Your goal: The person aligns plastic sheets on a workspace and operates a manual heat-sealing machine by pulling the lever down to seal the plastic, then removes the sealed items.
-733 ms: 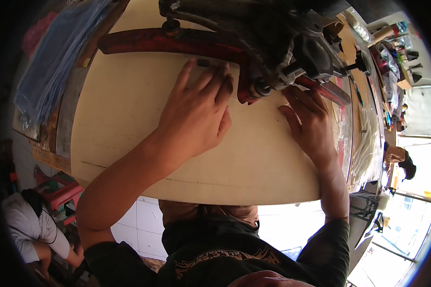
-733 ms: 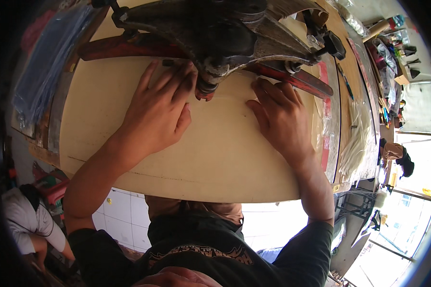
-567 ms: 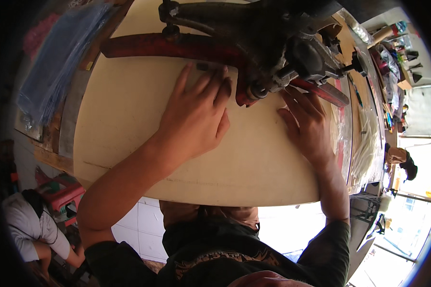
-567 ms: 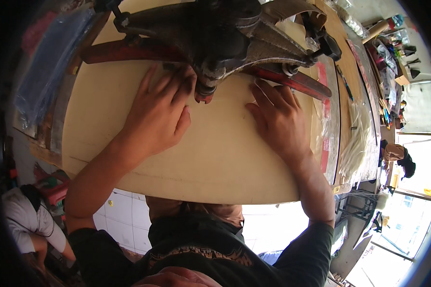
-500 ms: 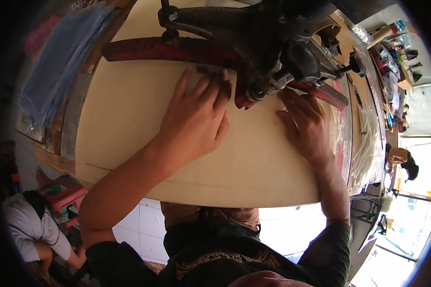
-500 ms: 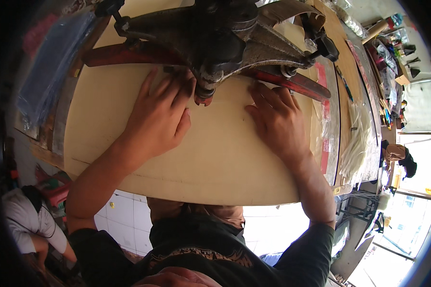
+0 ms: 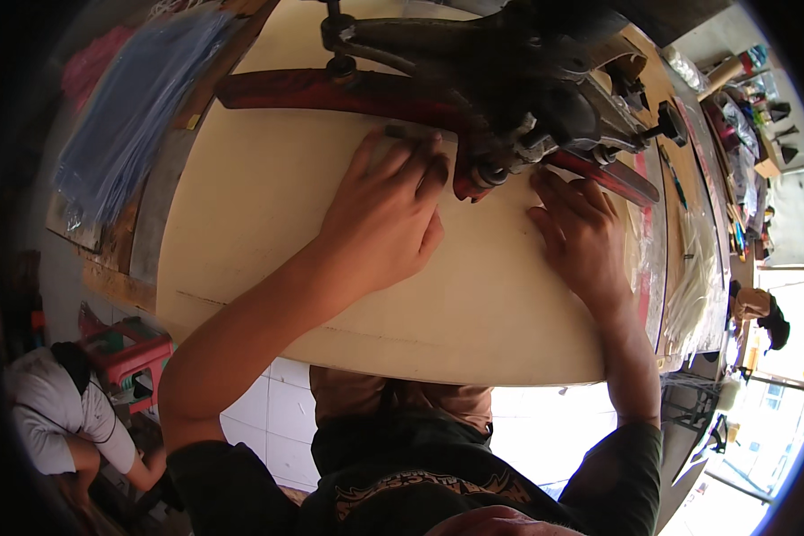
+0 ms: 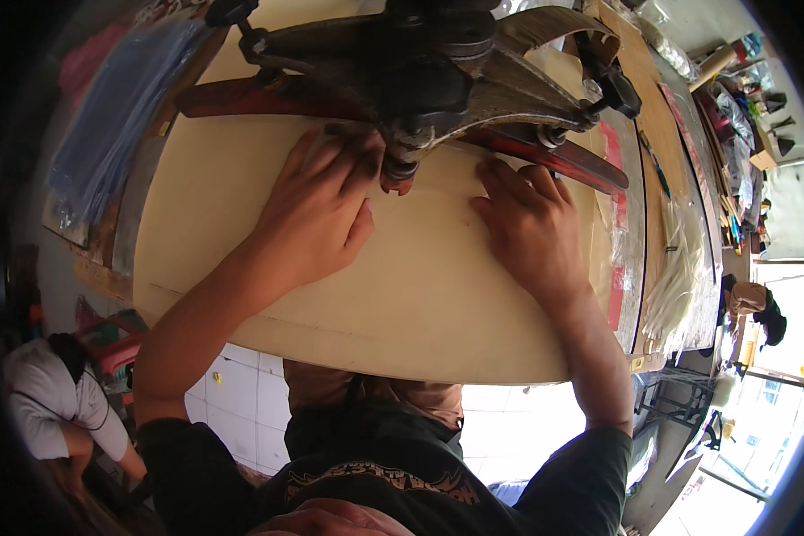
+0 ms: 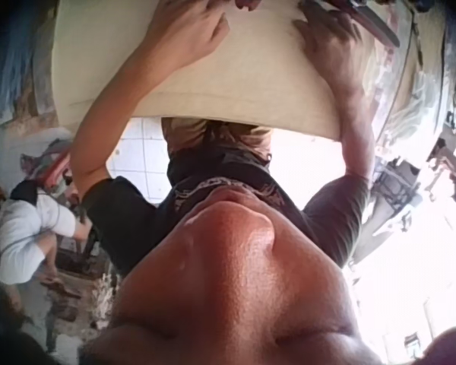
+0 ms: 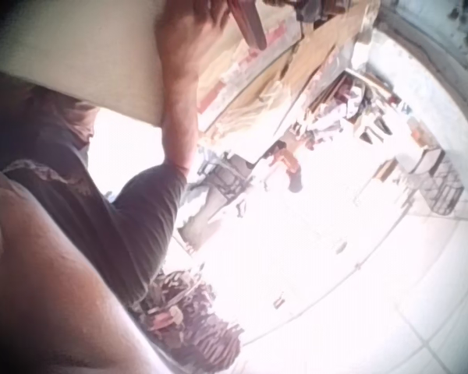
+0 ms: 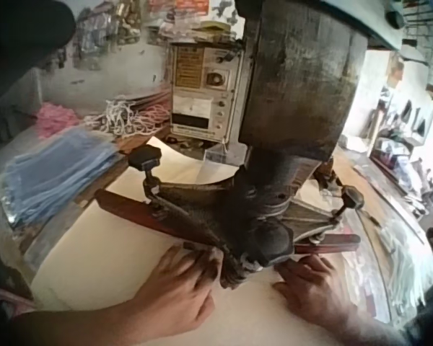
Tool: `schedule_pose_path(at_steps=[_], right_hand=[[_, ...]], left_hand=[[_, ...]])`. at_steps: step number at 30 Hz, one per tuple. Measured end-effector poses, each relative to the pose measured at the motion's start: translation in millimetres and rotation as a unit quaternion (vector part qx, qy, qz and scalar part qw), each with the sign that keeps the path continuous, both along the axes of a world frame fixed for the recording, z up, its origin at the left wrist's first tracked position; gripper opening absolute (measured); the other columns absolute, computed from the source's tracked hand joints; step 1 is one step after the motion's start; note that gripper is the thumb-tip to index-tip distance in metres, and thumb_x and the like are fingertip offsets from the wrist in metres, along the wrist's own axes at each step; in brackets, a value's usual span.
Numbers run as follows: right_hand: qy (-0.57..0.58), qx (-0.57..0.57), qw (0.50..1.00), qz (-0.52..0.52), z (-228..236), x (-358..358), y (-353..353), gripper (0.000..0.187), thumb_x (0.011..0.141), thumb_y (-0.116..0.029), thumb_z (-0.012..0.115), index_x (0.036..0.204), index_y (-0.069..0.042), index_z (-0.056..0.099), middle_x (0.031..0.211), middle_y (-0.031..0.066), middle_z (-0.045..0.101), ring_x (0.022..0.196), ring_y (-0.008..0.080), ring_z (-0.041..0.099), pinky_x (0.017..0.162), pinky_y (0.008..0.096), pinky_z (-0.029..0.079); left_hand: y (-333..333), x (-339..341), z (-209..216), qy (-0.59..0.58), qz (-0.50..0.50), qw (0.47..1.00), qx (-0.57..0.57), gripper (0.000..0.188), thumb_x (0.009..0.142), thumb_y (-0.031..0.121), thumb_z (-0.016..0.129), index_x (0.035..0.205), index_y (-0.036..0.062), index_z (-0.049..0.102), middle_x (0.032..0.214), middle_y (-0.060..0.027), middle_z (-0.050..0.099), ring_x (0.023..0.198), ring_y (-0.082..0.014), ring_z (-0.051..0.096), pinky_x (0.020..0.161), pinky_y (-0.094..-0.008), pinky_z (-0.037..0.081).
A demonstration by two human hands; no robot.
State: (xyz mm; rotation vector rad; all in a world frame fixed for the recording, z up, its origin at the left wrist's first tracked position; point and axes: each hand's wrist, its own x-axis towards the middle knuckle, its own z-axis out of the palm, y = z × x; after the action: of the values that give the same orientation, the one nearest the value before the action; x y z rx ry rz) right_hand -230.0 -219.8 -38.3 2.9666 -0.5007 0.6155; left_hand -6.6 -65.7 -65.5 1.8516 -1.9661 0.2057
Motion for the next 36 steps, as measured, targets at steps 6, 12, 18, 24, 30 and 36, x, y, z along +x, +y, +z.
schedule_pose_path(at_steps=[6,12,18,24,30,36], right_hand=[[0.012,-0.001,1.0,-0.013,0.3,1.5,2.9,0.038,0.081,-0.013,0.077,0.117,-0.003,0.07,0.117,0.0092,0.071,0.092,0.0282,0.064,0.085,0.0391,0.054],[0.017,-0.004,1.0,-0.01,0.6,2.4,3.8,0.035,0.083,-0.012,0.076,0.116,-0.004,0.07,0.117,0.0088,0.071,0.094,0.0278,0.064,0.085,0.0388,0.054],[0.017,-0.006,1.0,-0.009,-1.3,1.7,2.7,0.035,0.083,-0.012,0.076,0.117,-0.004,0.07,0.118,0.0084,0.072,0.094,0.0271,0.064,0.085,0.0384,0.055],[0.02,-0.003,1.0,-0.01,-2.4,1.5,1.9,0.035,0.083,-0.011,0.076,0.117,-0.003,0.07,0.118,0.0086,0.072,0.094,0.0268,0.064,0.085,0.038,0.055],[0.022,-0.006,1.0,-0.014,-3.3,1.4,1.9,0.035,0.084,-0.012,0.076,0.117,-0.002,0.071,0.119,0.0088,0.072,0.094,0.0269,0.064,0.085,0.0381,0.055],[0.026,-0.011,1.0,-0.013,-2.6,2.2,2.4,0.035,0.084,-0.01,0.076,0.118,-0.002,0.071,0.12,0.0094,0.072,0.094,0.0266,0.064,0.085,0.0377,0.055]], left_hand=[[0.4,-0.5,-4.1,-0.001,0.006,1.0,-0.015,0.049,0.085,0.014,0.061,0.13,-0.0062,0.056,0.139,-0.0189,0.056,0.126,-0.0316,0.051,0.117,-0.0539,0.031],[0.3,-1.3,-8.9,0.001,0.014,0.999,-0.033,0.044,0.085,0.015,0.061,0.125,-0.0042,0.058,0.139,-0.0179,0.057,0.127,-0.0293,0.052,0.117,-0.0535,0.031],[0.2,-0.3,-7.5,-0.009,0.02,0.999,-0.03,0.034,0.085,0.016,0.062,0.116,0.0007,0.061,0.139,-0.0155,0.058,0.125,-0.0258,0.054,0.117,-0.0547,0.03],[-0.3,0.1,-8.2,-0.033,0.03,0.998,-0.043,0.032,0.084,0.018,0.062,0.113,0.0034,0.063,0.14,-0.013,0.059,0.118,-0.0227,0.056,0.114,-0.0513,0.03],[0.3,0.0,-8.8,-0.047,0.038,0.997,-0.048,0.034,0.084,0.021,0.062,0.114,0.005,0.064,0.139,-0.0113,0.06,0.11,-0.0205,0.056,0.107,-0.0479,0.031],[-1.1,0.2,-10.6,-0.051,0.042,0.996,-0.052,0.033,0.084,0.021,0.062,0.113,0.0054,0.065,0.138,-0.0107,0.061,0.109,-0.0205,0.057,0.107,-0.0477,0.032]])
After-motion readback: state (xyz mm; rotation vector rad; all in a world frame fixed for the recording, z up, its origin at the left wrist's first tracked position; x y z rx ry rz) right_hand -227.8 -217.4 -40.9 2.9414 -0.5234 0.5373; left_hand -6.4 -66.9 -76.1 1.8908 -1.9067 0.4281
